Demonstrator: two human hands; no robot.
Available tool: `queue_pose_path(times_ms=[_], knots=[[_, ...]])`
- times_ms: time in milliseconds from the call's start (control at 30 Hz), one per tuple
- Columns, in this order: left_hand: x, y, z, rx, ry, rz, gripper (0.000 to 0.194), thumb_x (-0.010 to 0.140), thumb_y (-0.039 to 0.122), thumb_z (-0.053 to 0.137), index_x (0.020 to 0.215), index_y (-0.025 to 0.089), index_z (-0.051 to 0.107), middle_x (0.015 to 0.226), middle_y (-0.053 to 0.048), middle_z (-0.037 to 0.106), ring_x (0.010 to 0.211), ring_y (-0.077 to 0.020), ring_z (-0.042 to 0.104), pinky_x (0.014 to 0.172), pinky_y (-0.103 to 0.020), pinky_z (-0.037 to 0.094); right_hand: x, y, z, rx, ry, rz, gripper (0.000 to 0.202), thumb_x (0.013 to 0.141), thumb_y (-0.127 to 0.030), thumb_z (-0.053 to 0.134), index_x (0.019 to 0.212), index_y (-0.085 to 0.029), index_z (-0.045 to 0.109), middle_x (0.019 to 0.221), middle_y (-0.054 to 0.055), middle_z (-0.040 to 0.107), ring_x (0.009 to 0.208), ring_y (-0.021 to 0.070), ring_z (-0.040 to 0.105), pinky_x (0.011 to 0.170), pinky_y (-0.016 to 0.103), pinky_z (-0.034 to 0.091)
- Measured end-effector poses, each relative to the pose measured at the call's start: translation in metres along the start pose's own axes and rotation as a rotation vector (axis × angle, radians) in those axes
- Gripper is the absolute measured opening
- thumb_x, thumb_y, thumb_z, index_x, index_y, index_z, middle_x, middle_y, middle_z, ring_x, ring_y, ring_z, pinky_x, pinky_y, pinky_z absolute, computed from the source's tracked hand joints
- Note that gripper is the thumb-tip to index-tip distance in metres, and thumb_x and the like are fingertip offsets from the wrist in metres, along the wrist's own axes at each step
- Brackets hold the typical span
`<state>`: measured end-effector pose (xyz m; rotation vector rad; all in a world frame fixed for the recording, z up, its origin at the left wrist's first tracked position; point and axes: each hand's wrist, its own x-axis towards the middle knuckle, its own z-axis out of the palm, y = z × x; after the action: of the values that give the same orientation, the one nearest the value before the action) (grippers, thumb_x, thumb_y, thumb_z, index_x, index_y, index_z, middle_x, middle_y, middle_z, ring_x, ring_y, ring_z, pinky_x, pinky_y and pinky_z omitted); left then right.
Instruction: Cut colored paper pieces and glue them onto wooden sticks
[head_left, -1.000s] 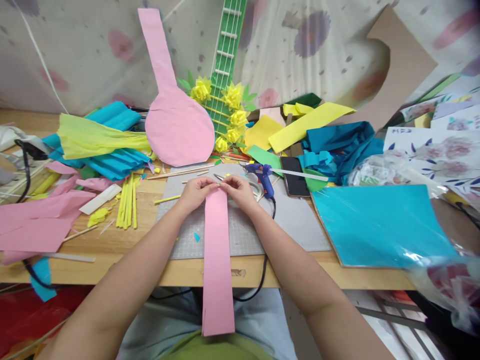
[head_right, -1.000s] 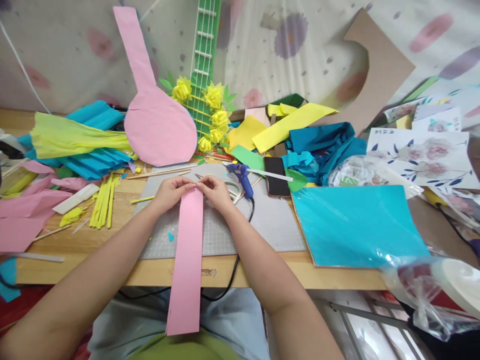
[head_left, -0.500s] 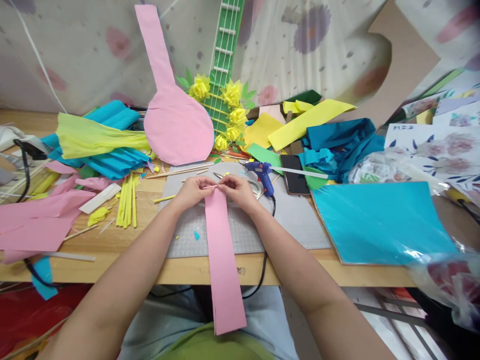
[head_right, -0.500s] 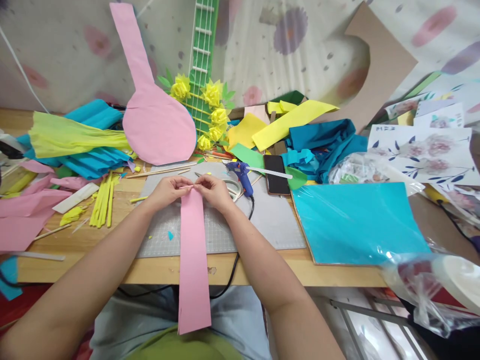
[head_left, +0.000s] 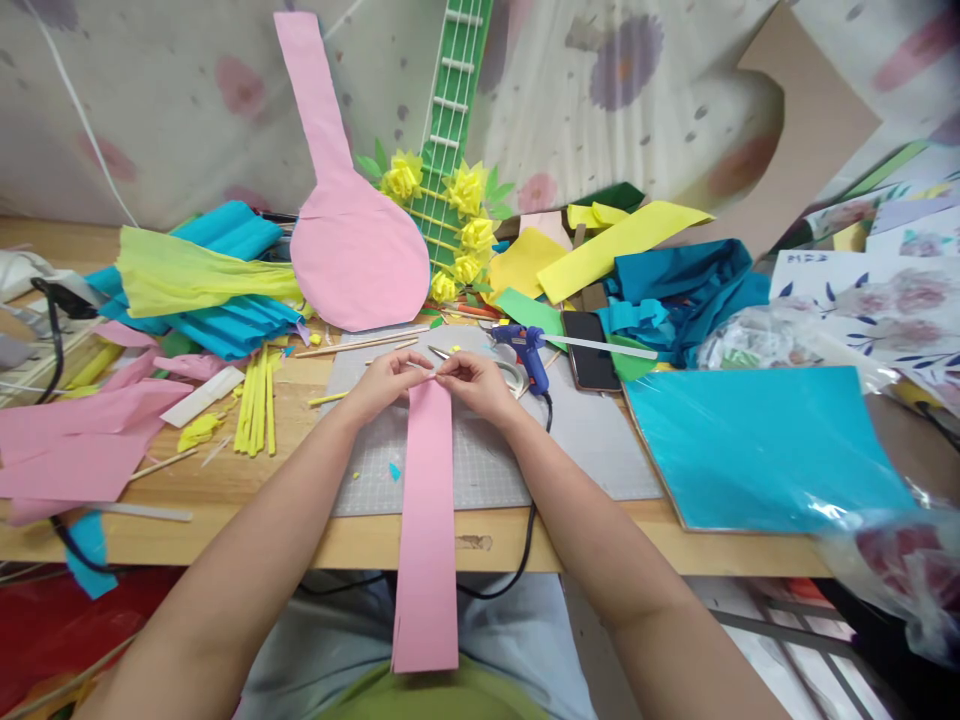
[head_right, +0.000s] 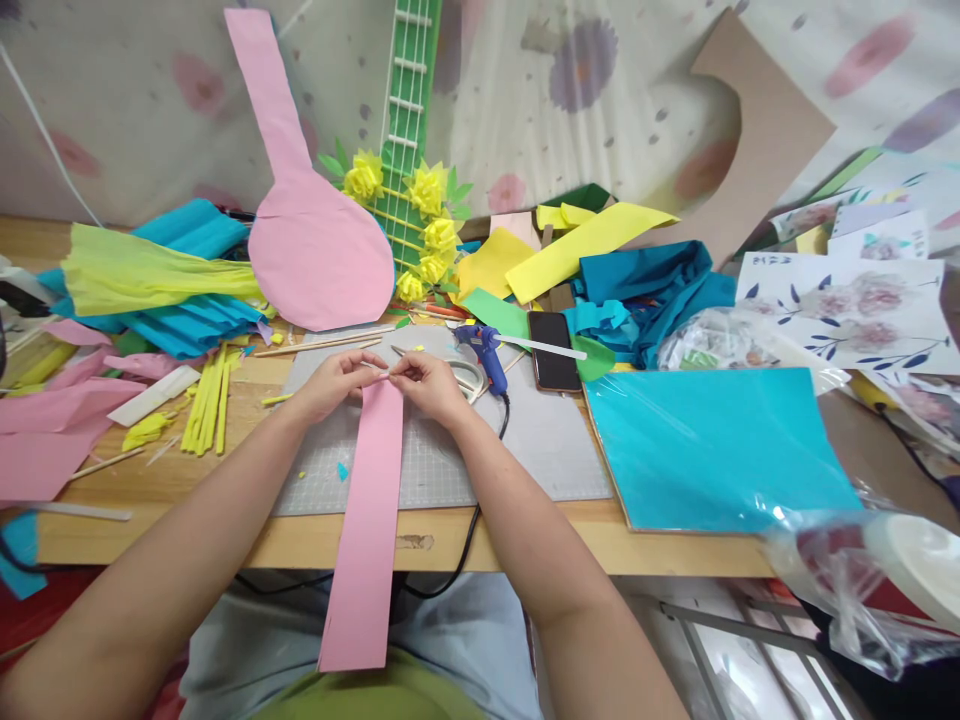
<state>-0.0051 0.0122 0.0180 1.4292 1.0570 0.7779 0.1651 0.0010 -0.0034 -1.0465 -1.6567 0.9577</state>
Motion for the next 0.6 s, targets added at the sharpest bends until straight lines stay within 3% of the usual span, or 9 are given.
queue_pose_path(times_ms=[133, 267, 400, 600], knots=[[0.003, 0.0, -0.002, 0.012, -0.067, 0.071, 0.028, 0.062, 0.032, 0.066, 0.08, 0.012, 0.061, 0.075, -0.004, 0.064, 0.066, -0.0124, 0.058, 0.056, -0.021, 0.042, 0.0, 0.0, 0.0, 0.022, -0.019, 0.023, 0.018, 0.068, -0.034, 0.061, 0.071, -0.017, 0.057, 0.07, 0.0, 0.058, 0.064, 0.012, 0.053, 0.062, 0.026, 0.042], [0.002, -0.002, -0.001, -0.061, -0.019, 0.056, 0.037, 0.059, 0.036, 0.07, 0.085, 0.013, 0.056, 0.071, -0.004, 0.066, 0.065, -0.015, 0.061, 0.056, -0.023, 0.043, -0.001, -0.003, 0.0, 0.065, -0.034, 0.072, 0.022, 0.069, -0.038, 0.06, 0.079, -0.018, 0.057, 0.071, -0.001, 0.058, 0.063, 0.0112, 0.053, 0.061, 0.025, 0.042], [0.002, -0.004, -0.004, -0.035, 0.008, 0.022, 0.043, 0.057, 0.037, 0.071, 0.09, 0.013, 0.056, 0.069, -0.004, 0.067, 0.063, -0.0157, 0.061, 0.054, -0.023, 0.043, -0.003, -0.006, 0.0, 0.006, -0.026, 0.119, 0.018, 0.072, -0.036, 0.057, 0.074, -0.018, 0.057, 0.064, -0.002, 0.057, 0.058, 0.0102, 0.051, 0.057, 0.023, 0.04], [0.003, -0.002, -0.02, 0.167, -0.158, 0.025, 0.034, 0.062, 0.038, 0.066, 0.086, 0.014, 0.068, 0.082, -0.007, 0.069, 0.071, -0.0164, 0.062, 0.06, -0.025, 0.047, -0.003, -0.008, 0.0, -0.135, -0.01, 0.103, 0.014, 0.073, -0.031, 0.055, 0.074, -0.018, 0.059, 0.068, -0.001, 0.059, 0.061, 0.0111, 0.051, 0.058, 0.023, 0.038]])
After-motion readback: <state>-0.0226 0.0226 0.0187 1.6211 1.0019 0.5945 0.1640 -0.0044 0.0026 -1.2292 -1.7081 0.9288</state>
